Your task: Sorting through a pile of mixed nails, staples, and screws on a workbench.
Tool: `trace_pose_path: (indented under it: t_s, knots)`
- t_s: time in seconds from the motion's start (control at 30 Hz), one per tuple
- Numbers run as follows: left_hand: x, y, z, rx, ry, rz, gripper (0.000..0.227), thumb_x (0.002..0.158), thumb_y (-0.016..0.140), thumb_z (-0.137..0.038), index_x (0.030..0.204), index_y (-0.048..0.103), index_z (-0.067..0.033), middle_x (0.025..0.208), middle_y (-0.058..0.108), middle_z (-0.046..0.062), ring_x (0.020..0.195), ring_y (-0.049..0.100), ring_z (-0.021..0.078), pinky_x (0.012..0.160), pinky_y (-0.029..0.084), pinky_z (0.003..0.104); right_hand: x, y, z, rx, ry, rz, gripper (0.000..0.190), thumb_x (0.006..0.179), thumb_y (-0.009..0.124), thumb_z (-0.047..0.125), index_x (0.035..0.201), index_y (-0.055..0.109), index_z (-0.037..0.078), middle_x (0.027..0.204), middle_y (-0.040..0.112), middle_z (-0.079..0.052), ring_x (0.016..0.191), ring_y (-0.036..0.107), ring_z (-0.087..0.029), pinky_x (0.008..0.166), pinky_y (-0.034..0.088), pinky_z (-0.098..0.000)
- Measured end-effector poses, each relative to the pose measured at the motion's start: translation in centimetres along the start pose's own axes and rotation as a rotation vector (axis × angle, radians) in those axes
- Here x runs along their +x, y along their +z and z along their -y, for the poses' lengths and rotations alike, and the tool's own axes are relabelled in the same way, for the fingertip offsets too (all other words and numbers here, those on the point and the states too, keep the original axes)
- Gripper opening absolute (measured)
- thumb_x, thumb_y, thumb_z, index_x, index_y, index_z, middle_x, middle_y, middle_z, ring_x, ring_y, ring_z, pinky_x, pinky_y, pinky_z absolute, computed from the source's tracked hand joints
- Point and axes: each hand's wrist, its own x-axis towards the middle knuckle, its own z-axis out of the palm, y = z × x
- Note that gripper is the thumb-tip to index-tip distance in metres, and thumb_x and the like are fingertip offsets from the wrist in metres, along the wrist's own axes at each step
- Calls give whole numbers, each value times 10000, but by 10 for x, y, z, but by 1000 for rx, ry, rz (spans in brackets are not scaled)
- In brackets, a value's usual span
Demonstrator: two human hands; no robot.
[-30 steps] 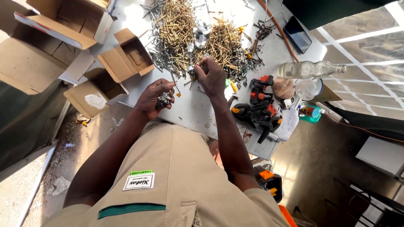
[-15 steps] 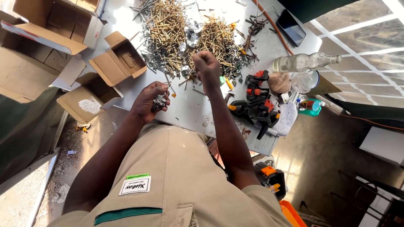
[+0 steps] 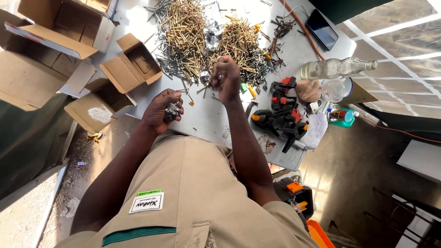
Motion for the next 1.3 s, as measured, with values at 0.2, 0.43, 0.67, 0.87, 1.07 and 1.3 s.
trace_pose_path:
  t_s: [0.2, 0.43, 0.67, 0.87, 1.07, 1.3]
  knots:
    - [2, 12, 5, 52, -14, 33, 232, 918, 774, -234, 912, 612, -67, 751, 599, 94, 669, 750, 232, 448, 634, 297, 43, -21, -30, -486, -261, -115, 321, 1014, 634, 357, 826, 627, 96, 683, 560, -93, 568, 549, -150, 444, 395, -234]
    - [-5, 23, -11, 149, -101, -25, 243, 825, 771, -265, 818, 552, -159, 755, 563, 39, 618, 615, 164, 435, 435, 256, 40, 18, -20, -1255, -420, -165, 245, 923, 770, 372, 968, 668, 154, 643, 667, 41, 456, 616, -99, 390, 486, -238]
    - [3, -1, 5, 7, -10, 35, 235, 923, 772, -242, 923, 608, -73, 762, 600, 91, 694, 750, 233, 467, 643, 301, 29, -4, -18, -635, -276, -93, 180, 932, 672, 280, 961, 723, 110, 755, 691, -114, 604, 659, -210, 471, 488, -314]
    - [2, 14, 0, -83, -63, 40, 217, 924, 763, -224, 933, 613, -68, 803, 634, 105, 745, 762, 235, 506, 664, 308, -12, -17, 8, 437, 116, 89, 208, 878, 560, 328, 885, 583, 122, 682, 551, -74, 494, 539, -136, 345, 338, -204]
    - [8, 34, -11, -289, -80, 91, 160, 935, 698, -197, 962, 684, -39, 967, 730, 196, 887, 786, 309, 688, 712, 398, -55, 28, 26, 364, -58, 35, 263, 976, 540, 334, 808, 561, 132, 696, 579, -89, 536, 558, -134, 380, 366, -198]
    - [56, 31, 8, -472, -34, 127, 194, 937, 643, -146, 1016, 688, 26, 961, 735, 210, 910, 779, 356, 778, 708, 444, -74, 67, 23, -81, -684, -82, 267, 999, 649, 126, 741, 645, 59, 617, 593, -85, 644, 675, -197, 694, 597, -306]
